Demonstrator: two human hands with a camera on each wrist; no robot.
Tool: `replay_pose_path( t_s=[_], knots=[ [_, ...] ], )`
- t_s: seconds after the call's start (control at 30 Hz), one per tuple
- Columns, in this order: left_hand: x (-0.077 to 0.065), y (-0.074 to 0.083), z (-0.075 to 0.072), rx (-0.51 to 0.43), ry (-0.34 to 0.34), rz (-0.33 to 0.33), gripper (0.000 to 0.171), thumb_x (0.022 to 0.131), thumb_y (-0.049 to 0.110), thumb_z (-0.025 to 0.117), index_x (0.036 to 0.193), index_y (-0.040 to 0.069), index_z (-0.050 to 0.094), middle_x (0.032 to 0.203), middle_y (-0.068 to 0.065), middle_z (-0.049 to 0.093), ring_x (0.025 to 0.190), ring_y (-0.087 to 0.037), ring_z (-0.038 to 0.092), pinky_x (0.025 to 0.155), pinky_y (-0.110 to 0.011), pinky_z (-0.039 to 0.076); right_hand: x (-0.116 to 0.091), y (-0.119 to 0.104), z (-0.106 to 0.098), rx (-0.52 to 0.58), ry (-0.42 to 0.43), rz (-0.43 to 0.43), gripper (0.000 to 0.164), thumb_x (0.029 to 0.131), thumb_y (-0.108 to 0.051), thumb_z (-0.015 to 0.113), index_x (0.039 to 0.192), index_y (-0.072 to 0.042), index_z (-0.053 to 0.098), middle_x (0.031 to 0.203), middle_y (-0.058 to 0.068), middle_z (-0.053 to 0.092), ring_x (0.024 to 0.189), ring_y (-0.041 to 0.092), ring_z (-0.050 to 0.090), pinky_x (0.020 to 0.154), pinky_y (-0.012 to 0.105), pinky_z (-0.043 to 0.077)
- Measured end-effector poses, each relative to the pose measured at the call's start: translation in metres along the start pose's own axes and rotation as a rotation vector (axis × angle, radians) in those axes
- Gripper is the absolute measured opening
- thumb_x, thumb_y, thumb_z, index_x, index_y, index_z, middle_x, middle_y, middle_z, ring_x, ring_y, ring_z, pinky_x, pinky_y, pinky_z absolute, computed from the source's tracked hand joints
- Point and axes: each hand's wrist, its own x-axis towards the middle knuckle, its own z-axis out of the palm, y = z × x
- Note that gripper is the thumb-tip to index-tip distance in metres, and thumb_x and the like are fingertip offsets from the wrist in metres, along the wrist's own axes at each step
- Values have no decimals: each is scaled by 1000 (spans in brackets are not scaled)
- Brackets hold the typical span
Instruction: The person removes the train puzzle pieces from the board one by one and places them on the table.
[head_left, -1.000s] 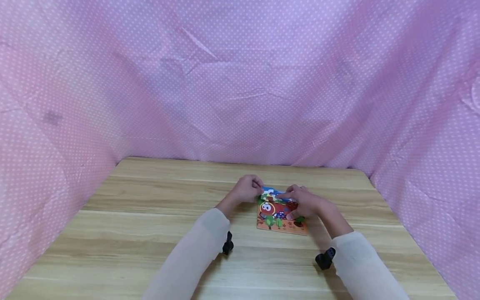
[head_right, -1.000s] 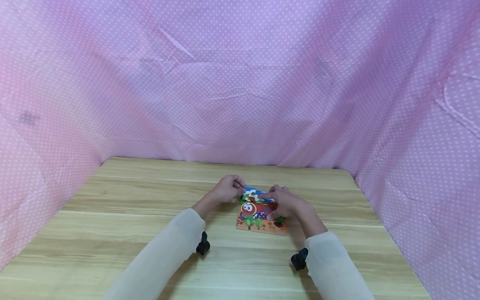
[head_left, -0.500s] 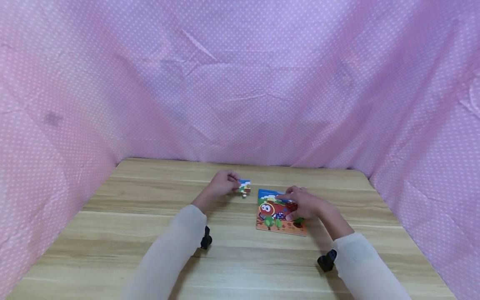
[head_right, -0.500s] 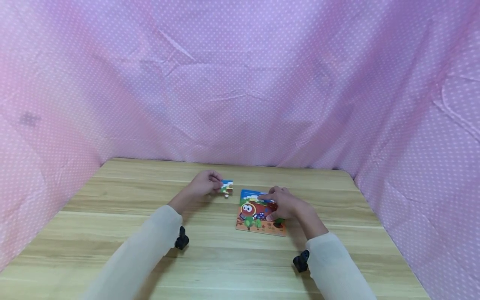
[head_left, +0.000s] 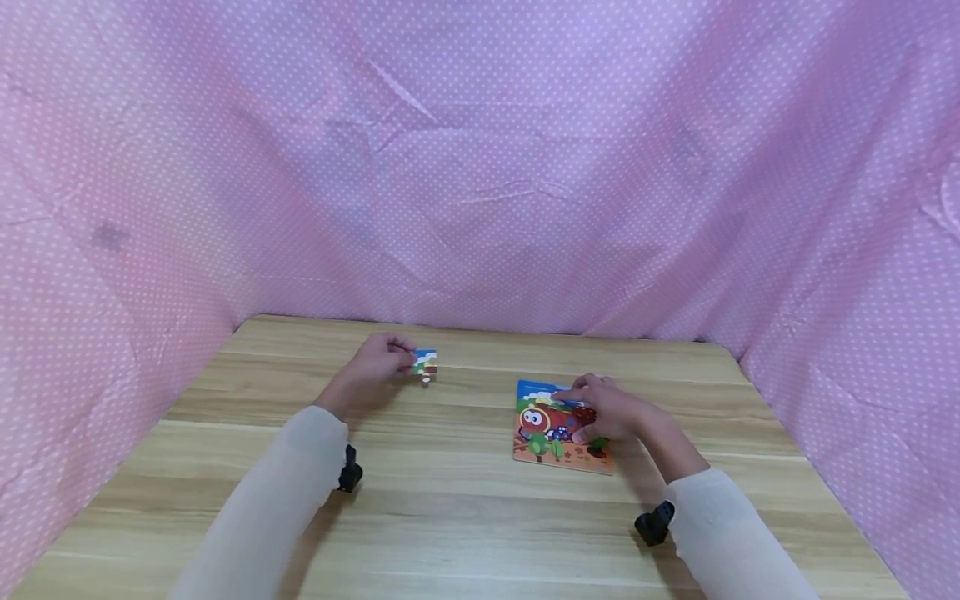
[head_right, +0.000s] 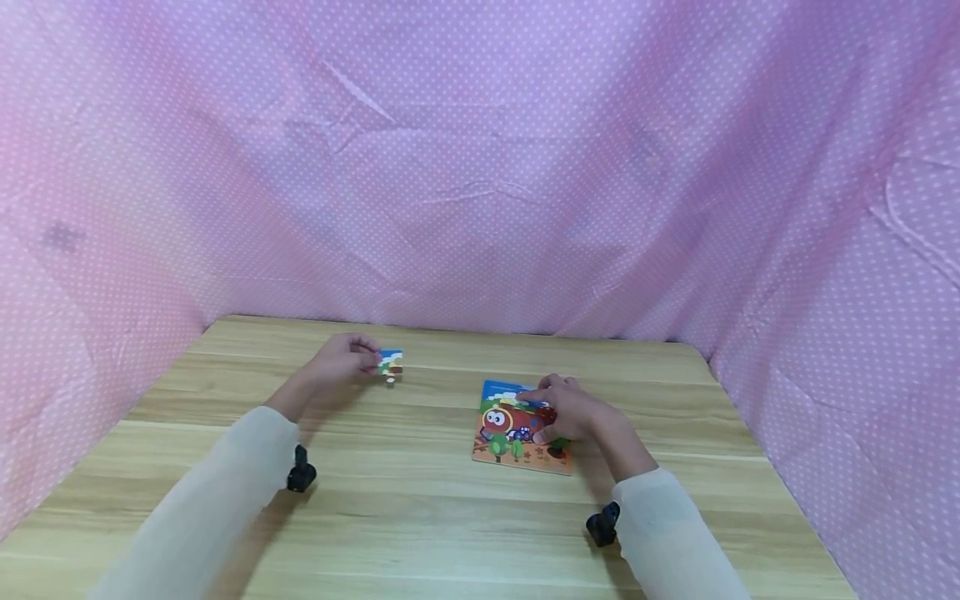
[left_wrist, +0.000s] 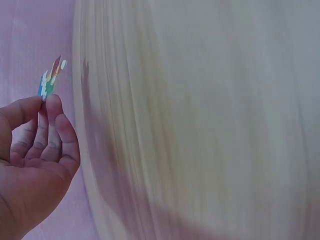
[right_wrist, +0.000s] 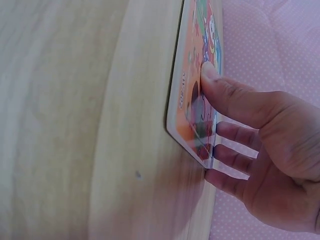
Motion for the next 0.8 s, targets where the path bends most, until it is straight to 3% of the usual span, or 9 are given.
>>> replay_pose_path(
  t_s=[0.2, 0.37, 0.57, 0.8],
  knots=[
    [-13, -14, -38, 32, 40, -34, 21, 101, 1, 57, 120, -8, 58, 109, -17, 62, 93, -22, 63, 82, -31, 57, 0, 2, 0, 7, 3, -14, 65, 89, -29, 80, 149, -25, 54, 150, 20, 41, 132, 42, 37, 106, 68, 37],
    [-23, -20, -59, 108, 53, -35, 23, 102, 4, 57, 121, -10, 59, 108, -17, 64, 91, -20, 64, 80, -30, 56, -1, 4, 0, 20, 4, -9, 66, 90, -30, 80, 150, -26, 54, 151, 19, 41, 133, 42, 36, 106, 69, 36],
    [-30, -30, -72, 178, 60, -42, 24, 101, 5, 60, 119, -11, 63, 100, -13, 68, 85, -16, 63, 73, -27, 55, 0, 5, 2, 20, 4, -15, 65, 89, -29, 80, 149, -25, 55, 150, 18, 41, 134, 42, 36, 107, 68, 36],
    [-26, -40, -77, 226, 64, -68, 20, 99, 2, 61, 114, -9, 65, 95, -11, 69, 83, -18, 63, 72, -28, 54, 0, 4, 1, 41, -1, 1, 67, 89, -29, 81, 150, -25, 54, 152, 16, 40, 136, 40, 35, 108, 67, 36]
  ],
)
